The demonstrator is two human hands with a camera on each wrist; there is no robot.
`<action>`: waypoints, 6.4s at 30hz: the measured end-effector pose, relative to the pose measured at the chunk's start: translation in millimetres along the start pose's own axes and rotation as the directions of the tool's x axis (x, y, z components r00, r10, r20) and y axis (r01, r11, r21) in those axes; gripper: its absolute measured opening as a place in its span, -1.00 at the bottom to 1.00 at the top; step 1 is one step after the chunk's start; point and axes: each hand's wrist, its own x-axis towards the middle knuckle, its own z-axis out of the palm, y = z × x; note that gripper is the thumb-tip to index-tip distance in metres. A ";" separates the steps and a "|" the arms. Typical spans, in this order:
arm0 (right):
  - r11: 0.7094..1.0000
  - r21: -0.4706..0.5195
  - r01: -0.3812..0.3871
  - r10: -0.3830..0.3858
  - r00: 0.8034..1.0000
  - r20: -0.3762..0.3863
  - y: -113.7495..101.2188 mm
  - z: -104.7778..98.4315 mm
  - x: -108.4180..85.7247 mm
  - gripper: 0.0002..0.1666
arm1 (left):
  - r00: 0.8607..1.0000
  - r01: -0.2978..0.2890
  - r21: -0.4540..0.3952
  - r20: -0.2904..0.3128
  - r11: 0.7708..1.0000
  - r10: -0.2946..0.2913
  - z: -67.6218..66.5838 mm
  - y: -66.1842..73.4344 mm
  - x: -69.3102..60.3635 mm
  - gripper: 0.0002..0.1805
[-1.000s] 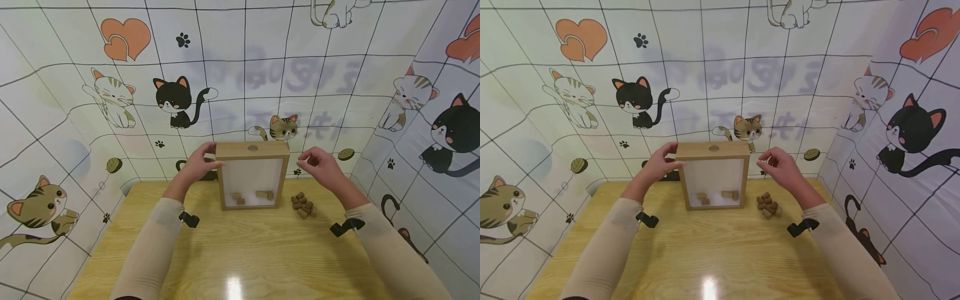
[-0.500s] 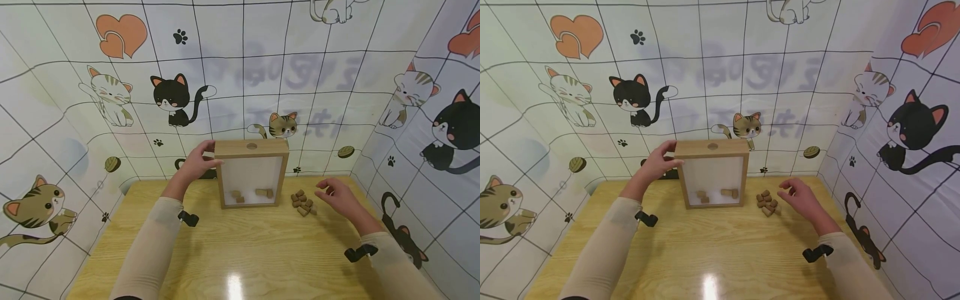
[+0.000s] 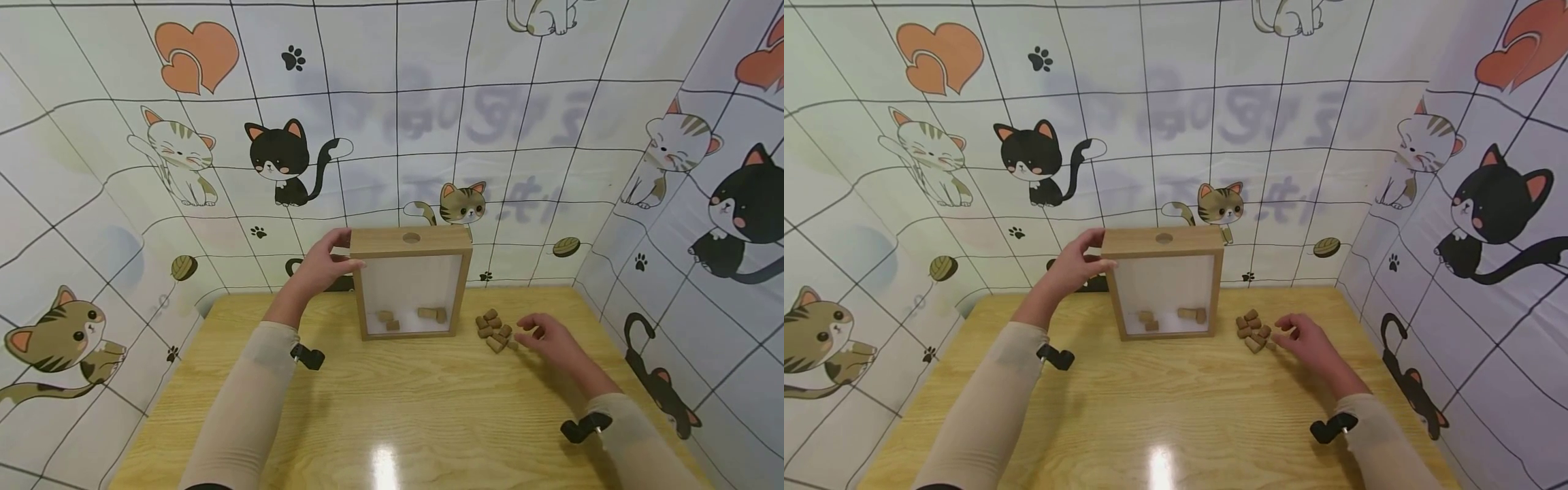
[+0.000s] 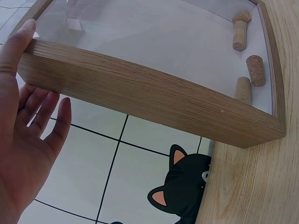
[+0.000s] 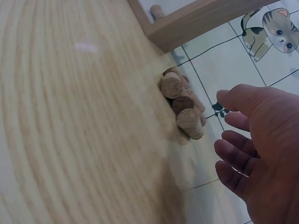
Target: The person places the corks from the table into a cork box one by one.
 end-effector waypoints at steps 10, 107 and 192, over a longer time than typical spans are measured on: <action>0.999 -0.033 -0.034 0.035 0.998 0.045 10.0 17.7 -4.2 -0.39 | 1.000 0.024 0.011 0.007 1.000 -0.024 0.3 1.1 -0.2 -0.08; 0.959 0.216 0.182 -0.106 0.941 -0.321 -131.1 -48.5 48.6 -0.57 | 1.000 0.011 0.022 0.003 1.000 -0.011 -1.3 1.1 -0.3 -0.04; 0.877 -0.009 0.480 -0.479 0.877 0.022 -268.1 -23.9 129.0 -0.86 | 1.000 -0.011 0.018 0.012 1.000 0.011 0.9 -0.4 1.8 -0.08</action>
